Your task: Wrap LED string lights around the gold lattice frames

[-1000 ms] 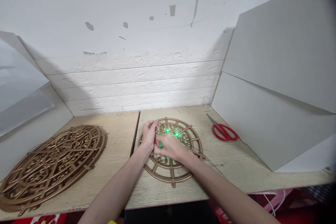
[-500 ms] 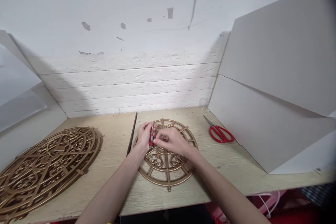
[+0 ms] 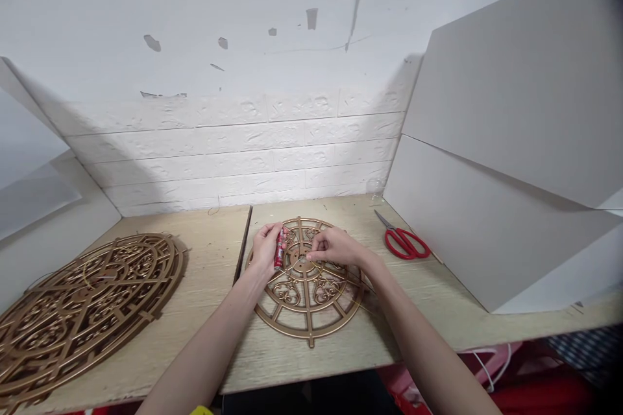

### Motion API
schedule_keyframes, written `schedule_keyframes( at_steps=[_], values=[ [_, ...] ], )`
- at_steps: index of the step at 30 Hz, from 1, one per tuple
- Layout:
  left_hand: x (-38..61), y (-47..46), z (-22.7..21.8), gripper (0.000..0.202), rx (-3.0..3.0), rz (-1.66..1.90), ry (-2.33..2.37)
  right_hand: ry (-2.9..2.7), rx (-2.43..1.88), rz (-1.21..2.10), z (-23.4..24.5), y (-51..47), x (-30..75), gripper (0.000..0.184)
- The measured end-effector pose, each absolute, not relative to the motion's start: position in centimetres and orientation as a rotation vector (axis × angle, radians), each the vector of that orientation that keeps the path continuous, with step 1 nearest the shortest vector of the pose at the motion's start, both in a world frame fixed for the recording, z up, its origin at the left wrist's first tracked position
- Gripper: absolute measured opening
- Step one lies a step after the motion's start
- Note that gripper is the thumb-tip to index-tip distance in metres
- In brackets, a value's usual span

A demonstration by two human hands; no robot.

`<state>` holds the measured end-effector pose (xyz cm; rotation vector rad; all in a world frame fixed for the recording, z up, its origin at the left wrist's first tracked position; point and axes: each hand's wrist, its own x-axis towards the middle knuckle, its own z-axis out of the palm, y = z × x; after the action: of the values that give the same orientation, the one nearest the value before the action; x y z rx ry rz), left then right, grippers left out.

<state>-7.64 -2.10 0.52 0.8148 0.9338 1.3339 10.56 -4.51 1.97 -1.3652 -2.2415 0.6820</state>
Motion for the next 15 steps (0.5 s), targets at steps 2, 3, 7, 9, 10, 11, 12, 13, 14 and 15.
schedule_keyframes(
  at_steps=[2, 3, 7, 9, 10, 11, 12, 13, 14, 15],
  values=[
    [-7.62, -2.19, 0.62, 0.026, 0.82, 1.335, 0.94, -2.259, -1.374, 0.747, 1.96, -4.6, 10.45, 0.023],
    [-7.61, -2.23, 0.67, 0.025, 0.821, 1.336, 0.942, -2.266, -1.379, 0.764, 1.97, -4.65, 10.4, 0.018],
    [-7.61, -2.28, 0.77, 0.025, 0.82, 1.334, 0.946, -2.281, -1.366, 0.748, 2.08, -4.84, 10.21, 0.006],
    [-7.65, -2.25, 0.76, 0.025, 0.821, 1.33, 0.936, -2.269, -1.352, 0.76, 2.17, -4.92, 10.14, 0.007],
    [-7.67, -2.22, 0.74, 0.025, 0.819, 1.325, 0.931, -2.256, -1.346, 0.777, 2.21, -4.94, 10.13, 0.008],
    [-7.69, -2.2, 0.72, 0.024, 0.817, 1.321, 0.928, -2.237, -1.334, 0.803, 2.27, -4.96, 10.13, 0.007],
    [-7.71, -2.17, 0.69, 0.024, 0.816, 1.319, 0.926, -2.213, -1.313, 0.847, 2.34, -4.98, 10.15, 0.007],
    [-7.72, -2.15, 0.67, 0.024, 0.816, 1.321, 0.926, -2.178, -1.278, 0.908, 2.43, -5.01, 10.18, 0.007],
    [-7.73, -2.13, 0.64, 0.024, 0.815, 1.324, 0.927, -2.134, -1.234, 0.982, 2.57, -5.06, 10.23, 0.008],
    [-7.73, -2.11, 0.62, 0.024, 0.814, 1.329, 0.926, -2.085, -1.184, 1.058, 2.75, -5.13, 10.29, 0.01]
  ],
)
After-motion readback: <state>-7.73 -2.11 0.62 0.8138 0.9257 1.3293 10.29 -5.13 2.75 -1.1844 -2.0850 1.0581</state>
